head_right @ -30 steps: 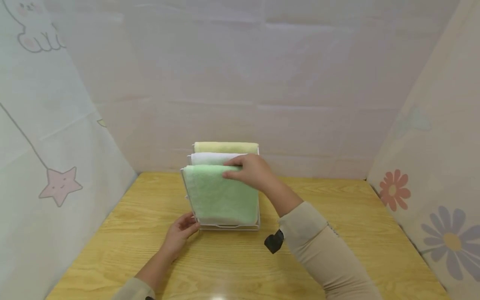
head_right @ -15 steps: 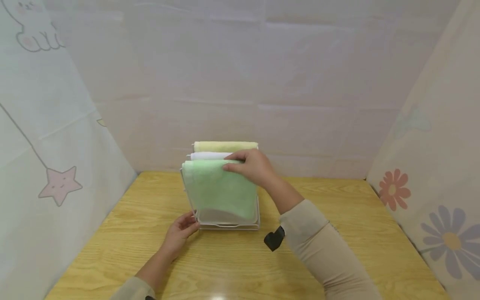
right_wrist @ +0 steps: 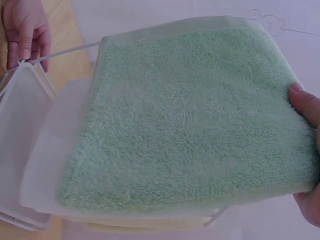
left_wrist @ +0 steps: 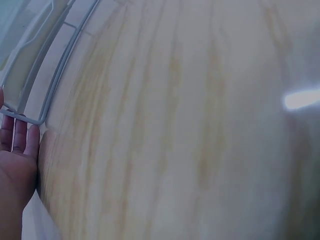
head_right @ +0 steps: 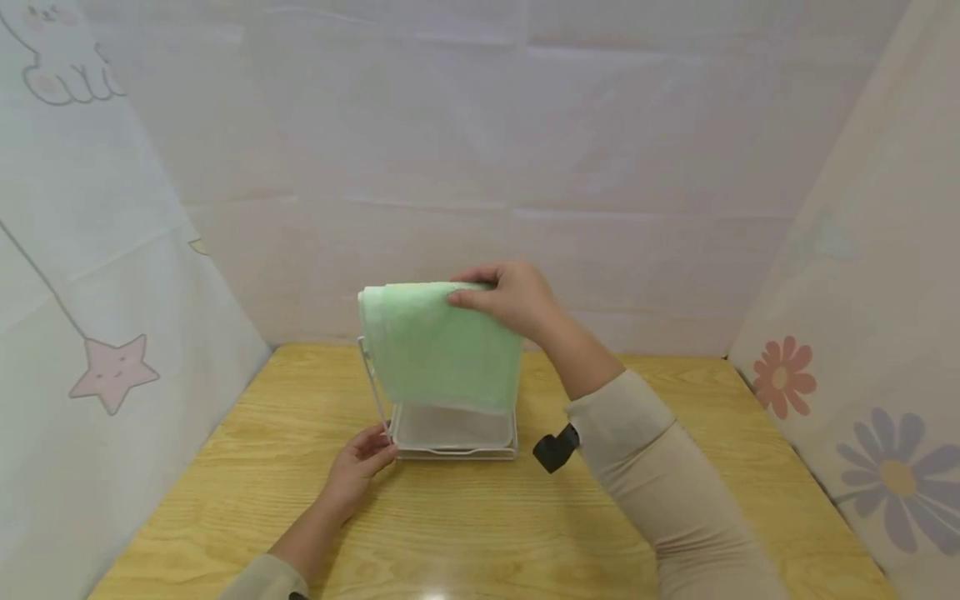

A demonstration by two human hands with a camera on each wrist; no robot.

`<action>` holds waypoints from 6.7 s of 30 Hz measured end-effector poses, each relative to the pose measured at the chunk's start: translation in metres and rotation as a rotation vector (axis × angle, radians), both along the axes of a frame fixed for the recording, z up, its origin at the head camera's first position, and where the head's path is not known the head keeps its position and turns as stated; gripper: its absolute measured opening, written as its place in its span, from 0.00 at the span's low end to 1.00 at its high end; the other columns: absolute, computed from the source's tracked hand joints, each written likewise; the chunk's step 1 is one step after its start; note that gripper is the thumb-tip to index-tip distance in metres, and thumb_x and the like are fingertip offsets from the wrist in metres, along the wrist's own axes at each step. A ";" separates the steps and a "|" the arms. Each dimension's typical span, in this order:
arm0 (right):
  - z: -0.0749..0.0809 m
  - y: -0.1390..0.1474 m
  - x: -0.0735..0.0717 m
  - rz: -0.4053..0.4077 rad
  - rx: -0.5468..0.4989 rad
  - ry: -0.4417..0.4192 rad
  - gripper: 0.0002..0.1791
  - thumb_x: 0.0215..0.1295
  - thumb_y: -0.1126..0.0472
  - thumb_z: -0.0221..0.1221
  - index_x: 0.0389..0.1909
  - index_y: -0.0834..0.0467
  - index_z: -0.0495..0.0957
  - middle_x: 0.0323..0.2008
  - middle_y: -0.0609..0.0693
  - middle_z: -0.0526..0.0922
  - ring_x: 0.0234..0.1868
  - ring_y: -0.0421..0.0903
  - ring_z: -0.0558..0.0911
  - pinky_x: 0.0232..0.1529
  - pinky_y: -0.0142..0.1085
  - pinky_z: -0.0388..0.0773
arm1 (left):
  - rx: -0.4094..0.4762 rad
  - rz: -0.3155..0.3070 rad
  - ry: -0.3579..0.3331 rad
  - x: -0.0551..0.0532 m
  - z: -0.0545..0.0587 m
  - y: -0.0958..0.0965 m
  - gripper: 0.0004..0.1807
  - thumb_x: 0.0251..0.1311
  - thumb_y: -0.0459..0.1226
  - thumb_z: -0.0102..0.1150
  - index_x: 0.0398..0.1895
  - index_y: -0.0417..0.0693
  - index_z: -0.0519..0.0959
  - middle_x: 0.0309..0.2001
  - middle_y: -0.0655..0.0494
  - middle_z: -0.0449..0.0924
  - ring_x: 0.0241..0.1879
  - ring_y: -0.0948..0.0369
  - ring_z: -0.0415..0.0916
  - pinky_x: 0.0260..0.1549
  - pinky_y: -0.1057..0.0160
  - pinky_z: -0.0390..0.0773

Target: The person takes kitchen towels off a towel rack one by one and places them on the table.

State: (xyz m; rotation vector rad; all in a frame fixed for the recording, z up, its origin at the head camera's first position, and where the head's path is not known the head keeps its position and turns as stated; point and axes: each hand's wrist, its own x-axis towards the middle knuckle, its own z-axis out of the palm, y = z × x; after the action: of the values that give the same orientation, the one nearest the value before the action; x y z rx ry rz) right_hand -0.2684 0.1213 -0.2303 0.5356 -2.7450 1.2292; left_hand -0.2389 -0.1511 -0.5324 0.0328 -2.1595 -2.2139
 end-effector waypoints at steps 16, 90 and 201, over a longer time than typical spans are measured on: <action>0.062 0.019 0.015 -0.069 -0.122 0.071 0.17 0.57 0.51 0.71 0.46 0.51 0.87 0.34 0.43 0.88 0.25 0.39 0.83 0.27 0.33 0.81 | 0.018 -0.010 -0.021 0.000 0.001 0.002 0.28 0.58 0.28 0.65 0.63 0.33 0.71 0.43 0.56 0.79 0.42 0.69 0.76 0.42 0.75 0.79; -0.117 0.167 0.101 -0.169 0.046 -0.112 0.17 0.58 0.49 0.69 0.45 0.52 0.87 0.49 0.56 0.86 0.40 0.25 0.78 0.34 0.31 0.80 | 0.035 -0.019 -0.012 0.001 0.003 -0.011 0.29 0.59 0.27 0.64 0.64 0.30 0.69 0.39 0.65 0.79 0.41 0.70 0.77 0.40 0.75 0.80; -0.291 0.187 0.077 -0.178 0.533 0.002 0.37 0.72 0.39 0.48 0.74 0.55 0.59 0.75 0.65 0.55 0.74 0.70 0.50 0.69 0.71 0.41 | 0.015 -0.003 -0.040 0.000 -0.001 -0.011 0.29 0.60 0.29 0.64 0.65 0.34 0.69 0.44 0.59 0.77 0.42 0.68 0.77 0.43 0.74 0.80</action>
State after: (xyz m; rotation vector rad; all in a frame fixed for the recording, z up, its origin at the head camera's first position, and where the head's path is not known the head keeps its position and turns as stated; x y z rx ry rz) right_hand -0.1911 0.3083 -0.5215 0.3117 -3.0288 0.4491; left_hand -0.2390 -0.1617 -0.5329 0.0752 -2.1646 -2.2502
